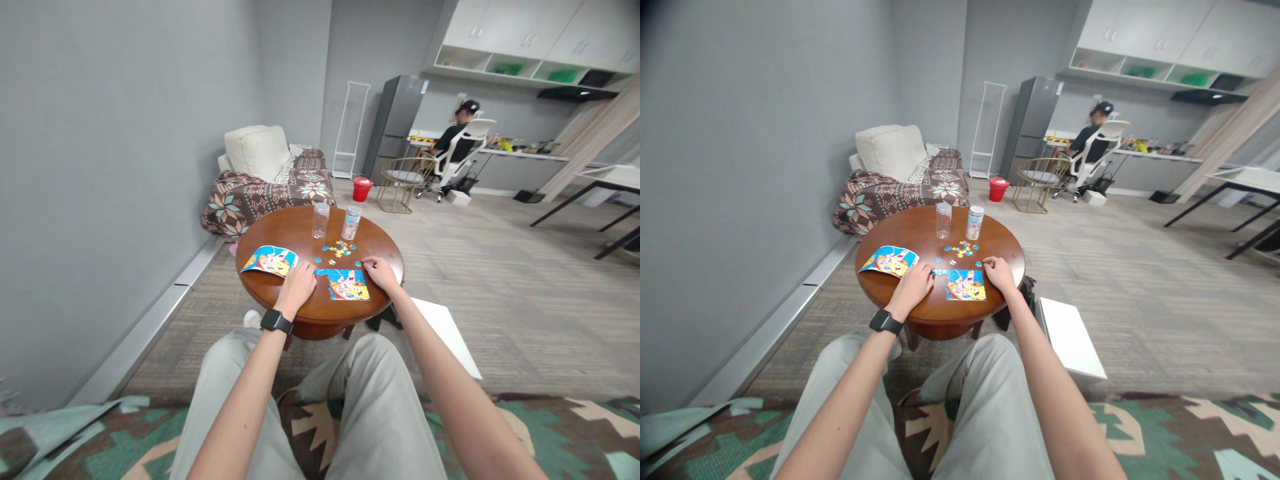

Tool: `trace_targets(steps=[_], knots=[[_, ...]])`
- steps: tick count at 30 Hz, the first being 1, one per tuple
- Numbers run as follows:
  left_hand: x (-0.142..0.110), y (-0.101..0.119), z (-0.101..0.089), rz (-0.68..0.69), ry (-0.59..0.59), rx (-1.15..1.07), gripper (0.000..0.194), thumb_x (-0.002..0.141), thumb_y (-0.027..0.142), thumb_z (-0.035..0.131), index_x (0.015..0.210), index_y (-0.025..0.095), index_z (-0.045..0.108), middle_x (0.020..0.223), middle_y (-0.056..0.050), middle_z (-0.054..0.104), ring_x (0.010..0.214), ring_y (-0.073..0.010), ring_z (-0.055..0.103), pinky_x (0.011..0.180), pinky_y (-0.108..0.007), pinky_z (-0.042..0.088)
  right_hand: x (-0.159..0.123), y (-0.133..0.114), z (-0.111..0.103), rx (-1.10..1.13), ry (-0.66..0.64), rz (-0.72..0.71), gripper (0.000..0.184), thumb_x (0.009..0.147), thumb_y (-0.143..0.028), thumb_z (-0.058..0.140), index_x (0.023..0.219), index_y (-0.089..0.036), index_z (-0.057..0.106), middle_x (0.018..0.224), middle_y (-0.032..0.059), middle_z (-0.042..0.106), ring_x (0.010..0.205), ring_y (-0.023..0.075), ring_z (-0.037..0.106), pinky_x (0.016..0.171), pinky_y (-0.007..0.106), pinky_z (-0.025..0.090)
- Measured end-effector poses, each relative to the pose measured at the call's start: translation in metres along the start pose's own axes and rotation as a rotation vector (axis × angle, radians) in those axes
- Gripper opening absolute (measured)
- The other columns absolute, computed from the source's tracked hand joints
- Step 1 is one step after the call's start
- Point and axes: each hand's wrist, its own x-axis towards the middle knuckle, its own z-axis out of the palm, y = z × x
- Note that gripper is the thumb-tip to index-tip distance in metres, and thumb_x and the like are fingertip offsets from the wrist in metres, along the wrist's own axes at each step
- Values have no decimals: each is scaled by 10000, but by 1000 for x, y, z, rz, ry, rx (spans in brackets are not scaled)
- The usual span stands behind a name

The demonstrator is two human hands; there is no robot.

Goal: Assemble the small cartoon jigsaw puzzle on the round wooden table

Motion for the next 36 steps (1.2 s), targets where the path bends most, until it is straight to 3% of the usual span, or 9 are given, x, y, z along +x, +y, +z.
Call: trace_targets(steps=[3, 8, 12, 21, 27, 30, 34, 36], knots=[[0, 0, 0, 5, 6, -4, 173, 930, 139, 447, 999, 144, 605, 995, -100, 625, 972, -232, 584, 884, -352, 452, 5, 2, -1, 8, -41, -89, 236, 844, -252, 571, 1009, -210, 734, 843, 38, 660, 851, 184, 613, 807, 287, 458], [0, 1, -1, 5, 10, 4, 182, 931, 136, 436, 1012, 143, 599, 992, -97, 625, 960, -237, 585, 873, -360, 459, 4, 7, 4, -43, 11, -176, 188, 845, -286, 593, 968, -233, 726, 849, 42, 619, 840, 199, 582, 812, 327, 452], [0, 1, -1, 10, 14, 17, 181, 932, 137, 427, 990, 144, 597, 977, -93, 621, 953, -241, 583, 873, -361, 460, 5, 12, 8, -3, 38, -172, 117, 831, -304, 605, 845, -221, 685, 843, 42, 626, 834, 200, 582, 800, 334, 455], [-1, 0, -1, 11, 13, -5, 184, 928, 133, 436, 1006, 154, 602, 978, -89, 652, 957, -240, 599, 876, -371, 465, 3, 6, 6, 18, 49, -121, 118, 810, -313, 612, 788, -207, 657, 824, 41, 621, 800, 196, 584, 782, 332, 458], [-2, -2, 1, 66, 29, -93, 281, 935, 130, 450, 1183, 183, 573, 1179, -85, 673, 1089, -220, 613, 946, -370, 457, 0, 7, 9, 19, 62, -97, 127, 818, -320, 601, 793, -206, 651, 818, 39, 638, 795, 193, 592, 761, 324, 450], [-2, -4, 0, 25, -34, -111, 294, 959, 174, 438, 1224, 180, 565, 1207, -92, 676, 1109, -222, 623, 969, -375, 451, -1, 8, 10, 19, 61, -119, 138, 829, -320, 585, 806, -203, 654, 816, 47, 637, 784, 199, 589, 740, 330, 445], [10, -4, -18, -15, -183, -114, 312, 986, 265, 428, 1266, 197, 547, 1217, -87, 683, 1127, -227, 628, 971, -357, 447, -3, 9, 12, 5, 82, -160, 147, 840, -323, 565, 803, -208, 650, 813, 52, 630, 775, 212, 577, 744, 352, 442], [25, -2, -29, -16, -291, -71, 274, 976, 301, 456, 1196, 210, 591, 1071, -79, 725, 984, -235, 674, 886, -344, 473, -5, 9, 12, -26, 108, -157, 147, 845, -326, 558, 806, -215, 645, 810, 57, 626, 774, 223, 568, 730, 360, 438]])
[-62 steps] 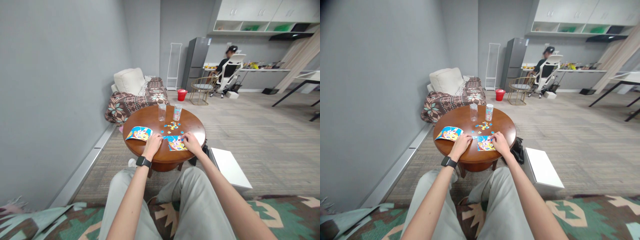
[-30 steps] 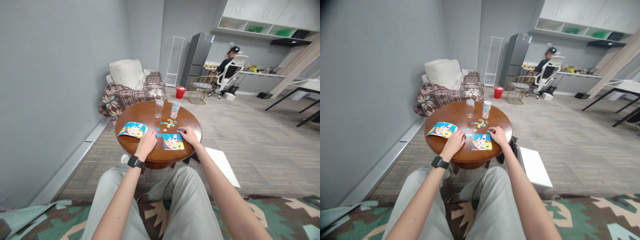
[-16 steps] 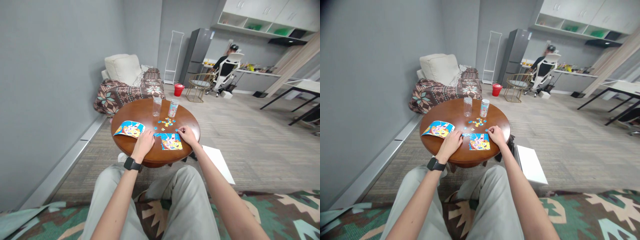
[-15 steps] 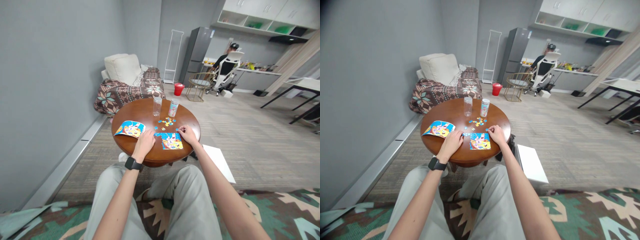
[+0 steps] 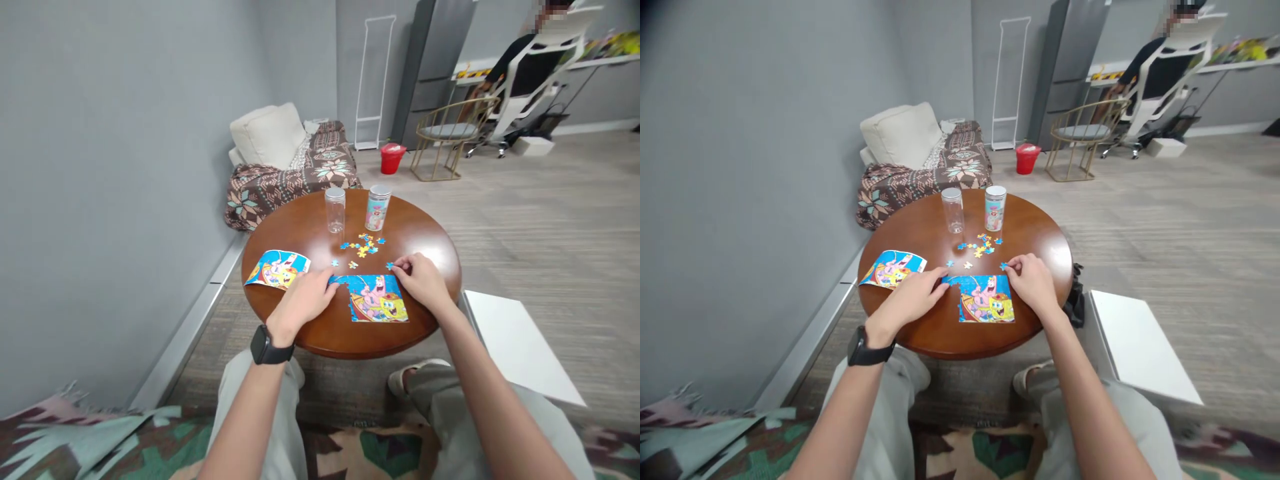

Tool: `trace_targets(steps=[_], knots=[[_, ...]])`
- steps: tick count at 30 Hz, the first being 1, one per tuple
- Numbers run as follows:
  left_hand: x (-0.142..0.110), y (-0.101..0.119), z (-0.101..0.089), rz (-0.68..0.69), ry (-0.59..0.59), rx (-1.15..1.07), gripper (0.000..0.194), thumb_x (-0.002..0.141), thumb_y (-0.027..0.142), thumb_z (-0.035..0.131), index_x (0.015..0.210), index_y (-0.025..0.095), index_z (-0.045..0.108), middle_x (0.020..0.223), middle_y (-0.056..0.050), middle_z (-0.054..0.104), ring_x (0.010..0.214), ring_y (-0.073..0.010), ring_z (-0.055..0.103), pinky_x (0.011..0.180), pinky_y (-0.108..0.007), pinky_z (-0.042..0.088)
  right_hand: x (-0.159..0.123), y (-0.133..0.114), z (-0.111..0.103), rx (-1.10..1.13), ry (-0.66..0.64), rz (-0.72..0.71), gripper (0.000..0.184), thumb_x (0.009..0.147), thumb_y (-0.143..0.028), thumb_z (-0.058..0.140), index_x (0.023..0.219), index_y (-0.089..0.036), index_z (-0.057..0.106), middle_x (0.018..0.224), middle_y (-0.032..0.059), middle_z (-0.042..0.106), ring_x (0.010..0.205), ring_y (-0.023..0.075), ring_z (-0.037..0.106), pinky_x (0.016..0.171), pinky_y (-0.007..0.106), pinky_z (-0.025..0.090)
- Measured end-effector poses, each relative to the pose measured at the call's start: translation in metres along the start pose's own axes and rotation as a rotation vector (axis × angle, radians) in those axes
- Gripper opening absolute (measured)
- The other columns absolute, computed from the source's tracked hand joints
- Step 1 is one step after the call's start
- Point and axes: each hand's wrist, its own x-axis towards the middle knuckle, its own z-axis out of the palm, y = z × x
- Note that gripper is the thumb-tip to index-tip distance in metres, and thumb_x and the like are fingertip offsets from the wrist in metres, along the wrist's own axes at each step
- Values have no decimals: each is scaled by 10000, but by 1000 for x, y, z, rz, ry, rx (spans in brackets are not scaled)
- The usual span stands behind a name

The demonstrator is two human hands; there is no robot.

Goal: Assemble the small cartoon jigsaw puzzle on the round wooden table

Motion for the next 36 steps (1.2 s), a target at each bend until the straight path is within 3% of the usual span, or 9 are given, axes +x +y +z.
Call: trace_targets(steps=[3, 8, 17, 22, 30, 36], knots=[[27, 7, -14, -39, -66, 90, 236, 976, 291, 435, 980, 182, 644, 880, -85, 714, 835, -244, 676, 807, -344, 473, -2, -1, 0, -36, 5, -30, 136, 850, -325, 556, 808, -220, 631, 806, 61, 622, 782, 235, 563, 708, 363, 428], [59, 8, -4, -49, 73, 155, 265, 959, 158, 376, 1099, 154, 601, 1072, -116, 649, 1020, -245, 611, 895, -361, 442, -4, -5, -3, -94, 8, -54, 148, 871, -331, 537, 822, -214, 614, 807, 68, 613, 769, 237, 547, 672, 356, 404], [57, -7, 19, -118, 95, -129, 275, 928, 179, 460, 1169, 199, 590, 1207, -81, 657, 1134, -240, 578, 978, -390, 430, -7, -11, -6, -103, 31, -52, 191, 904, -354, 493, 825, -209, 589, 810, 79, 604, 764, 232, 542, 673, 352, 393], [52, -3, 22, -61, 73, -64, 230, 916, 154, 459, 1096, 194, 595, 1193, -89, 640, 1101, -239, 574, 937, -381, 442, -6, -11, -6, -94, 32, -26, 189, 893, -365, 499, 811, -212, 574, 795, 73, 601, 749, 229, 541, 676, 355, 398], [51, -7, 23, -78, 109, -5, 193, 946, 169, 443, 1072, 197, 587, 1113, -76, 638, 1026, -237, 565, 903, -375, 445, -4, -11, -7, -84, 9, -18, 173, 881, -347, 521, 760, -224, 527, 771, 59, 609, 751, 226, 539, 670, 342, 380], [51, -7, 25, -73, 124, -58, 230, 935, 129, 423, 1066, 189, 603, 1090, -82, 632, 1025, -236, 564, 924, -384, 456, -4, -12, -8, -76, -9, -44, 135, 889, -315, 512, 889, -214, 601, 788, 60, 620, 757, 230, 544, 686, 347, 385]])
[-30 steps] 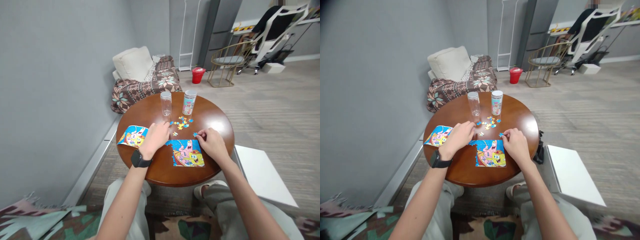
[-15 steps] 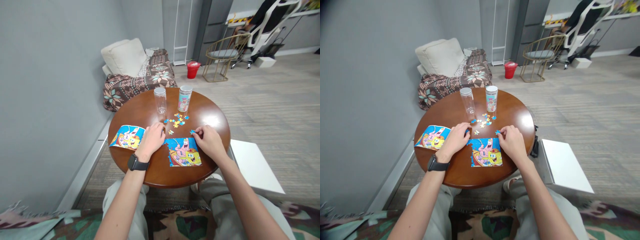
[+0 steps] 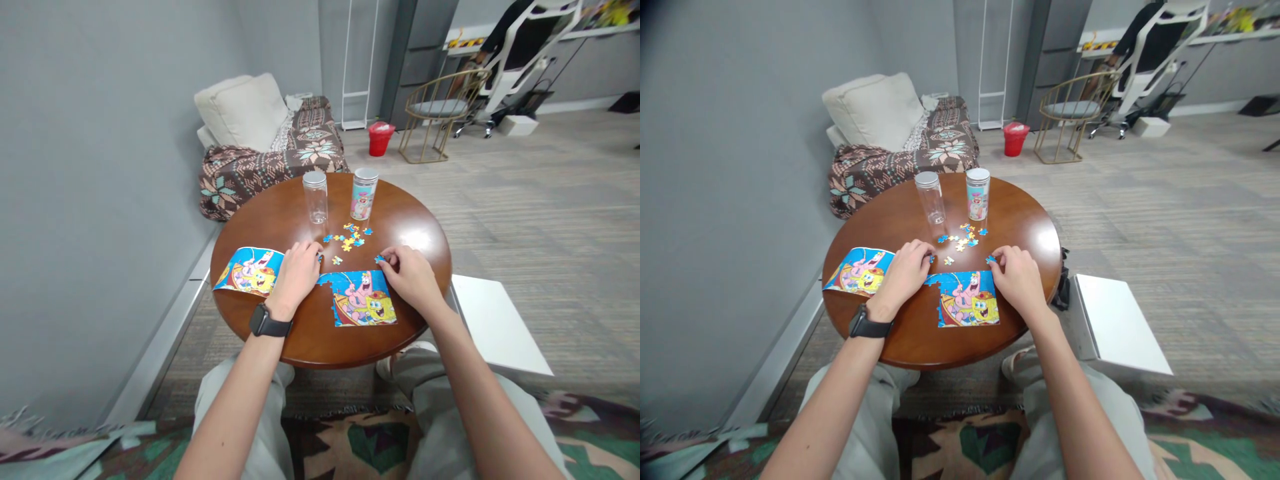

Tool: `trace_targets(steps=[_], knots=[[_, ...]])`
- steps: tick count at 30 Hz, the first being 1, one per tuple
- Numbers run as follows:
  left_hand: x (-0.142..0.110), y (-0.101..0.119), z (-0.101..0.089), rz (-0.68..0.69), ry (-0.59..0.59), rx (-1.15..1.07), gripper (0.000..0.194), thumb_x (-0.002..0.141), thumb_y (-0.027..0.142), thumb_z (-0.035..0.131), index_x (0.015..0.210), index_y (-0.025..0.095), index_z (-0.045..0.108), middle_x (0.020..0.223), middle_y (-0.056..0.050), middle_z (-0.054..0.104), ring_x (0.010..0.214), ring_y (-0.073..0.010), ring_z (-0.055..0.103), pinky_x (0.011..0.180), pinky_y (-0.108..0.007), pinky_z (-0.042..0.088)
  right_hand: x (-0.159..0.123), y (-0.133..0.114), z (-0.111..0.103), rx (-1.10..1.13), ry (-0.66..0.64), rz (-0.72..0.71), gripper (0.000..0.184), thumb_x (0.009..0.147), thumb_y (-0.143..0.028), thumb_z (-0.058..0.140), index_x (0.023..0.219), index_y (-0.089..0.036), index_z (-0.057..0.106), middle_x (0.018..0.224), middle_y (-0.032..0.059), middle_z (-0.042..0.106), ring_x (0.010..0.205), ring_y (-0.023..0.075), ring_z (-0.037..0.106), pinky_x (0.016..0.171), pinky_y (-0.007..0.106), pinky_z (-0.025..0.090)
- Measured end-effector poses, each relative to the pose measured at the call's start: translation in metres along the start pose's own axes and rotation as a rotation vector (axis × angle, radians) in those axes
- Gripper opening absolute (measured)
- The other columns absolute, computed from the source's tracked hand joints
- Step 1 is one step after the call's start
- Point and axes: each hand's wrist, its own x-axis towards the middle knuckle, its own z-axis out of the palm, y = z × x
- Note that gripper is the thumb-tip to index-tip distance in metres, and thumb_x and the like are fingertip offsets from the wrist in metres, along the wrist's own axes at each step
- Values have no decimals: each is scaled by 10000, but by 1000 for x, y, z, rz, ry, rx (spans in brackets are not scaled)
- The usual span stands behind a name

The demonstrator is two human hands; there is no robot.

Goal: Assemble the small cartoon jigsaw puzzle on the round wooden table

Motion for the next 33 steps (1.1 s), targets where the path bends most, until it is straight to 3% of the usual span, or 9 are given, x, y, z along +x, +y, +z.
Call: trace_targets(steps=[6, 12, 23, 27, 33], knots=[[2, -3, 4, -32, 17, -123, 285, 858, 52, 449, 1040, 193, 617, 1091, -75, 637, 1032, -227, 566, 951, -384, 468, 0, 3, 2, 12, -10, 3, 163, 892, -330, 507, 888, -216, 623, 791, 66, 630, 768, 239, 555, 705, 363, 402], [1, -8, 4, -6, 29, -176, 322, 903, 27, 378, 1050, 197, 608, 1101, -63, 651, 1031, -206, 579, 947, -360, 472, 0, 2, 2, 11, 5, 2, 149, 890, -319, 515, 877, -215, 620, 791, 63, 635, 762, 236, 555, 699, 361, 399], [5, -9, 0, -158, 53, -523, 185, 838, 33, 545, 926, 182, 611, 940, -33, 721, 885, -148, 674, 870, -301, 535, 0, 3, 1, 16, -33, -6, 145, 892, -274, 505, 930, -218, 633, 778, 54, 626, 769, 238, 550, 728, 363, 393], [4, -8, 1, -137, 44, -525, 167, 818, 69, 624, 933, 190, 629, 954, -33, 731, 909, -166, 677, 887, -322, 531, 0, 4, 1, 21, -29, -12, 146, 882, -269, 498, 911, -218, 631, 777, 59, 624, 768, 239, 550, 726, 365, 397], [3, -7, 1, -73, 38, -465, 176, 840, 60, 589, 941, 192, 645, 953, -45, 716, 920, -185, 660, 909, -347, 504, 0, 1, -2, 6, -35, 8, 123, 866, -268, 499, 815, -208, 593, 779, 58, 626, 740, 224, 536, 686, 346, 377]])
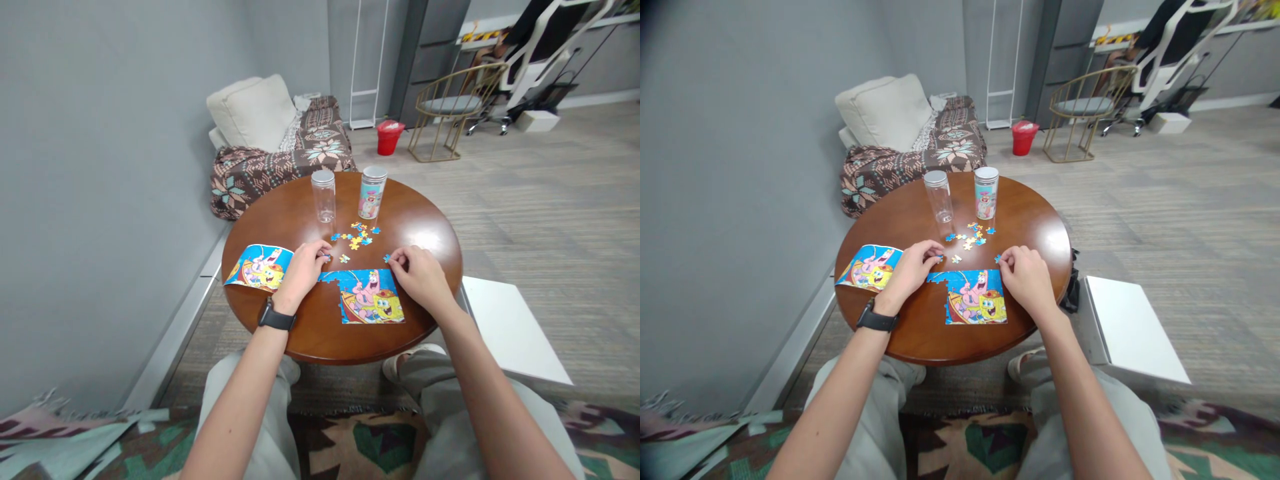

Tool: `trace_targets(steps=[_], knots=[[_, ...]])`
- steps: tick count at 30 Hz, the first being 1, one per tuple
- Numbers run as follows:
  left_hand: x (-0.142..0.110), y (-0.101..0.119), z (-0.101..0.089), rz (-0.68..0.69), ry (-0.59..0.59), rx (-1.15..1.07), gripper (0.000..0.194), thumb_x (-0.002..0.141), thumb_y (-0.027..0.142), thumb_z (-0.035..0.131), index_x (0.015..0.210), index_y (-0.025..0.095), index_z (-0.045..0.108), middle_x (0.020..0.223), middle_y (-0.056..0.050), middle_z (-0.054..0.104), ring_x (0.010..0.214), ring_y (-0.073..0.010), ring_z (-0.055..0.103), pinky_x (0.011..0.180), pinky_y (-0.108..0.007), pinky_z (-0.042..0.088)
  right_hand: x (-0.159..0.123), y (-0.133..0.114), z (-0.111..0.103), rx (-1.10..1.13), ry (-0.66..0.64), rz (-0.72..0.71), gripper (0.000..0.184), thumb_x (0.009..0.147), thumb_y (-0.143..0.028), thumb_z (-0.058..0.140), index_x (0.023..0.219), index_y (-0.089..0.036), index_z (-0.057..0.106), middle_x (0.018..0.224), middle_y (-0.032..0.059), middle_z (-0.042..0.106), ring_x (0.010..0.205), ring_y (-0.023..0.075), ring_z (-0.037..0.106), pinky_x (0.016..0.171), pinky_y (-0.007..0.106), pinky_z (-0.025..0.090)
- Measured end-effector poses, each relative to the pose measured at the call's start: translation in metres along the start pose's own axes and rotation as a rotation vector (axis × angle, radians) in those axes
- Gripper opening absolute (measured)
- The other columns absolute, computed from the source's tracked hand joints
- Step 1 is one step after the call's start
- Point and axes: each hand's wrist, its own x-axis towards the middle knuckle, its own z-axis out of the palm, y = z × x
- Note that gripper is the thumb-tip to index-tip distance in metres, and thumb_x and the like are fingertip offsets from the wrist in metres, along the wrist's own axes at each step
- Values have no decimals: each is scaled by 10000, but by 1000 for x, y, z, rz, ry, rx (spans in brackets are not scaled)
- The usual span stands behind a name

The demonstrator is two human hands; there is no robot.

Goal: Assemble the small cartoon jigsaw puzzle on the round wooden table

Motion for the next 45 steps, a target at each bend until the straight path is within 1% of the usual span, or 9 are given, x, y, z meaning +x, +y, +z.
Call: trace_targets(steps=[5, 9, 13, 19, 26, 30, 34, 39, 45], knots=[[0, -1, 0, -11, 57, 30, 155, 826, 95, 632, 954, 182, 628, 967, -51, 691, 896, -185, 642, 886, -349, 498, 0, -2, -1, 2, 1, 3, 131, 861, -264, 520, 915, -199, 620, 775, 49, 622, 745, 224, 538, 685, 341, 370], [-1, 1, 0, 0, 23, 39, 176, 802, 151, 697, 963, 178, 630, 956, -50, 690, 902, -192, 637, 876, -349, 496, 0, -2, -2, 3, -6, -7, 129, 862, -263, 513, 889, -201, 623, 775, 49, 620, 738, 218, 541, 688, 341, 369], [-1, 2, 1, 2, 2, 38, 178, 805, 119, 686, 959, 187, 629, 959, -44, 694, 913, -189, 636, 886, -345, 490, 0, -2, -2, 5, -7, -5, 122, 857, -271, 517, 868, -201, 616, 763, 47, 618, 726, 215, 539, 680, 339, 367], [-2, 0, 3, 30, -3, 69, 144, 822, 139, 676, 935, 199, 610, 952, -40, 671, 959, -199, 622, 890, -345, 483, 0, 0, -1, 10, -4, -10, 108, 850, -278, 528, 857, -204, 607, 759, 46, 616, 716, 215, 542, 673, 339, 369], [-3, 2, 3, 83, 6, 5, 187, 833, 47, 593, 951, 192, 591, 892, -15, 658, 862, -157, 629, 835, -301, 489, 0, 3, 0, 3, -3, -18, 127, 858, -294, 513, 858, -208, 606, 755, 49, 616, 708, 218, 545, 667, 342, 373], [-2, 1, 3, 81, 33, 28, 202, 824, 69, 632, 987, 184, 602, 995, -46, 674, 934, -176, 633, 897, -332, 489, 1, 3, 0, 9, -15, -20, 125, 853, -301, 517, 857, -207, 599, 764, 51, 616, 713, 219, 549, 653, 336, 369], [-2, 0, 4, 68, 0, 41, 208, 842, 87, 628, 1021, 193, 612, 1002, -50, 693, 976, -193, 636, 946, -367, 481, 1, 3, 0, -1, -17, -15, 120, 850, -302, 520, 836, -207, 592, 756, 49, 614, 702, 216, 547, 645, 333, 366], [-4, 1, 5, 103, 1, 68, 219, 846, 48, 581, 1009, 193, 596, 996, -47, 654, 979, -186, 627, 941, -351, 490, 0, 3, 0, -7, -16, -24, 166, 860, -301, 506, 913, -200, 625, 766, 51, 618, 712, 219, 552, 660, 341, 377], [-4, 1, 4, 46, 40, 10, 276, 811, -17, 552, 996, 185, 578, 1073, -54, 615, 898, -150, 647, 897, -318, 514, 0, 2, 0, -12, -15, -20, 169, 862, -303, 493, 869, -200, 628, 768, 60, 629, 716, 225, 551, 666, 349, 379]])
